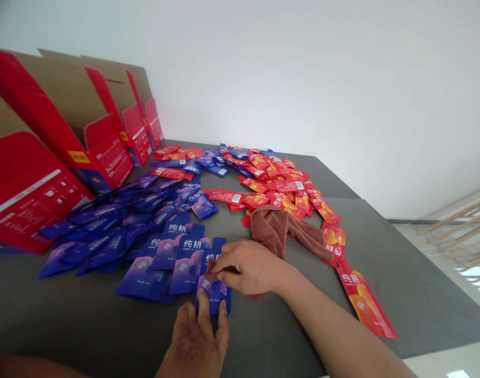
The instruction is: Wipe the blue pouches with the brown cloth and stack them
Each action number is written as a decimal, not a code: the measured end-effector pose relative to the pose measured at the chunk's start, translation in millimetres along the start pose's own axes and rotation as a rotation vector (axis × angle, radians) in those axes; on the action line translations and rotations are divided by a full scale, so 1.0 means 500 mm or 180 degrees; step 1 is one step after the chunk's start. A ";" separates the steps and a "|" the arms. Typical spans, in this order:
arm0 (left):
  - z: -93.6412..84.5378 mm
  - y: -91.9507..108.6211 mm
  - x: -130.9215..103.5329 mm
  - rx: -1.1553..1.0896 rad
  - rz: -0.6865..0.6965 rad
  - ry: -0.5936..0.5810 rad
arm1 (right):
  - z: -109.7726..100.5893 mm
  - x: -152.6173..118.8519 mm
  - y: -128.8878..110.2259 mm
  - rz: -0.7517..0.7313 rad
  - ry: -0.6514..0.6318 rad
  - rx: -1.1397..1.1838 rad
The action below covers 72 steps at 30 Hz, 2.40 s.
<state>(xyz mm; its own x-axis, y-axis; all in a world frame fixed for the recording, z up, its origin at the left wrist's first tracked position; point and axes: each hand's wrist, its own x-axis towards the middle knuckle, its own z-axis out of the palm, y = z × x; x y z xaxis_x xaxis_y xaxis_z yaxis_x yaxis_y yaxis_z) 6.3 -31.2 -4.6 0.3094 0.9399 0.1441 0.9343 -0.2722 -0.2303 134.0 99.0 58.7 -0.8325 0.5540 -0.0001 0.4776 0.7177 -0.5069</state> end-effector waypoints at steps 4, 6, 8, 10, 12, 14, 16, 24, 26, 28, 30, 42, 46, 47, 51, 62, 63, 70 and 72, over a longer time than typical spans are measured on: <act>0.004 0.000 -0.001 -0.0088 -0.0032 -0.0027 | -0.001 0.002 0.010 0.0314 0.0188 -0.0156; 0.007 0.002 -0.002 -0.0126 -0.0070 -0.0046 | -0.001 0.002 0.016 0.0497 0.0306 -0.0231; 0.008 0.003 -0.002 -0.0138 -0.0085 -0.0051 | -0.001 0.001 0.018 0.0538 0.0344 -0.0212; 0.008 0.003 -0.002 -0.0115 -0.0068 -0.0048 | -0.001 0.000 0.016 0.0405 0.0278 -0.0089; 0.004 0.002 -0.001 -0.0051 -0.0044 -0.0028 | -0.001 -0.001 0.010 0.0178 0.0141 0.0072; 0.000 0.001 0.000 0.0027 -0.0017 -0.0005 | 0.000 -0.001 0.006 0.0010 0.0030 0.0169; -0.005 -0.001 0.001 0.0061 0.0021 0.0004 | 0.000 -0.001 0.005 0.0007 0.0015 0.0157; -0.011 0.000 0.003 0.0123 0.0046 -0.0009 | -0.001 0.000 0.017 0.0488 0.0339 -0.0191; -0.008 0.001 0.003 0.0091 0.0032 -0.0028 | -0.002 -0.001 0.014 0.0300 0.0202 -0.0109; -0.007 0.002 0.002 0.0067 0.0023 -0.0022 | -0.002 -0.001 0.012 0.0078 0.0058 -0.0018; -0.007 0.001 0.001 0.0039 0.0019 -0.0009 | -0.003 -0.002 0.015 0.0038 0.0049 -0.0013; -0.014 -0.003 0.003 0.0107 0.0044 -0.0024 | 0.002 0.000 0.010 -0.0183 -0.0075 0.0208; -0.014 -0.003 0.002 0.0159 0.0069 -0.0024 | 0.001 0.001 0.023 0.0275 0.0210 -0.0050; -0.014 -0.004 0.002 0.0154 0.0077 -0.0012 | 0.000 0.001 0.027 0.0393 0.0288 -0.0118; -0.013 -0.006 0.002 0.0083 0.0044 0.0061 | -0.003 0.000 0.031 0.0487 0.0336 -0.0168; -0.017 -0.008 0.004 -0.0024 0.0018 -0.0082 | 0.007 0.000 -0.015 -0.0265 -0.0190 0.0071; -0.016 -0.007 0.004 0.0022 0.0027 -0.0076 | 0.007 0.001 -0.012 -0.0158 -0.0111 0.0023; -0.007 -0.001 0.001 0.0071 0.0046 0.0063 | 0.001 0.003 0.018 0.0587 0.0409 -0.0339; -0.008 -0.001 0.001 0.0083 0.0050 0.0069 | 0.000 0.002 0.014 0.0392 0.0295 -0.0189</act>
<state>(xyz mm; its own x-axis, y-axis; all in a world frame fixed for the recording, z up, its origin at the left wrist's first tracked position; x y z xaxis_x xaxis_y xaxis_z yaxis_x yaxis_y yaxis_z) 6.8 -31.3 -0.6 0.3282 0.9308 0.1610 0.9244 -0.2813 -0.2577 136.4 104.4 55.0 -0.7384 0.6740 0.0220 0.5925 0.6640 -0.4561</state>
